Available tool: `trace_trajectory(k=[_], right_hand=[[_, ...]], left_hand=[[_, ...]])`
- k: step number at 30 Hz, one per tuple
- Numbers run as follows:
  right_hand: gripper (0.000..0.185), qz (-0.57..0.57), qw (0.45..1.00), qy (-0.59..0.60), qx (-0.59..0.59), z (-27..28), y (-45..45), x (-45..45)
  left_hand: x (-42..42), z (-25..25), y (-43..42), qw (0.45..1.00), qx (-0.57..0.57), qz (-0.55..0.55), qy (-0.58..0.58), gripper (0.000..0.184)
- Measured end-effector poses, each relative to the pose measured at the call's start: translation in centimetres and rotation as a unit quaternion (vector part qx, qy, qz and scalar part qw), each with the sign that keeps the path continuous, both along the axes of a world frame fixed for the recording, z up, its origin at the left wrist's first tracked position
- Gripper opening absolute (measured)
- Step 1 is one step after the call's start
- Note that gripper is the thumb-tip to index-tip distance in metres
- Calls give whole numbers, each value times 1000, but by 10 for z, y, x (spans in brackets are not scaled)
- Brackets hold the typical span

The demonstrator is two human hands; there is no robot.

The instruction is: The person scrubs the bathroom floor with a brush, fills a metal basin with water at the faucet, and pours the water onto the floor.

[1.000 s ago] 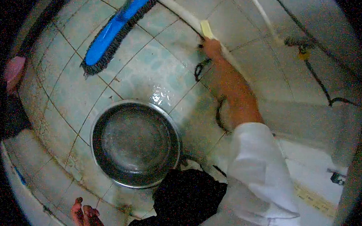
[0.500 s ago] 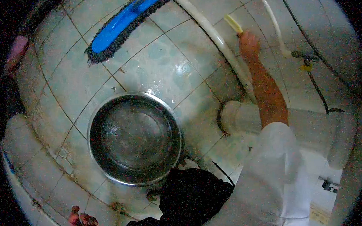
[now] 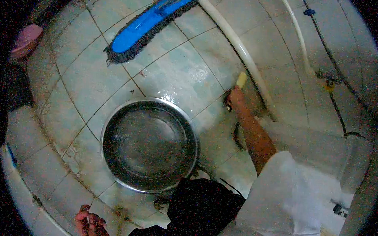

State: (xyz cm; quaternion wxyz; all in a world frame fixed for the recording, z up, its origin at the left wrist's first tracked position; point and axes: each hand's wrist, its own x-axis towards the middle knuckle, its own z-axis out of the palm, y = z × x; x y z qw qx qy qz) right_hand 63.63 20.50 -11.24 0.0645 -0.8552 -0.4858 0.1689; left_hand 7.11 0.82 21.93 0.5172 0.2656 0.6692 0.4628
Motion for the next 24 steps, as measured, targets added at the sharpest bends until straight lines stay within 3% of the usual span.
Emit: trace_trajectory(k=[1,3,4,5,6,7,8,9,10,11,12,13,15,16,18,21,24], right_hand=[[33,-151,974,163,48,-6,-9,-12],[35,-340,852,372,143,-9,18,-32],[36,-349,827,414,154,-2,51,-46],[35,-150,882,436,97,1,79,-48],[35,147,977,156,1,-18,121,-49],[34,365,908,-205,23,-36,163,-50],[27,97,995,8,18,-11,189,-97],[31,-183,957,225,12,-3,194,-124],[31,-183,956,228,16,-2,185,-117],[33,29,999,46,8,0,162,-99],[36,245,960,-138,5,-4,136,-75],[47,172,984,-45,-8,-32,105,-27],[51,-41,999,21,-20,7,56,-9],[52,-93,994,46,-32,13,53,-1],[52,-46,997,35,-43,27,101,-14],[41,-35,995,93,-33,3,205,-43],[43,15,990,118,-70,-1,221,-70]], left_hand=[[1,2,-1,1000,-2,4,5,20],[0,1,2,1000,29,-12,-1,19],[1,-3,2,999,29,-14,1,19],[1,-9,3,1000,-10,2,21,20],[4,-13,3,998,-50,18,40,22],[9,-17,3,998,-44,18,47,22],[12,-19,13,997,-72,17,26,24],[14,-20,13,995,-102,15,10,25],[14,-25,11,995,-97,14,13,25],[11,-29,13,998,-64,0,15,26],[10,-31,7,999,-27,-10,19,27],[7,-30,5,999,-25,-8,19,27],[6,-29,0,994,-64,48,73,25],[7,-25,3,994,-62,51,72,25],[18,-11,12,992,-105,60,48,28],[11,-20,6,991,-121,38,52,28],[13,-28,4,990,-136,20,31,30]])
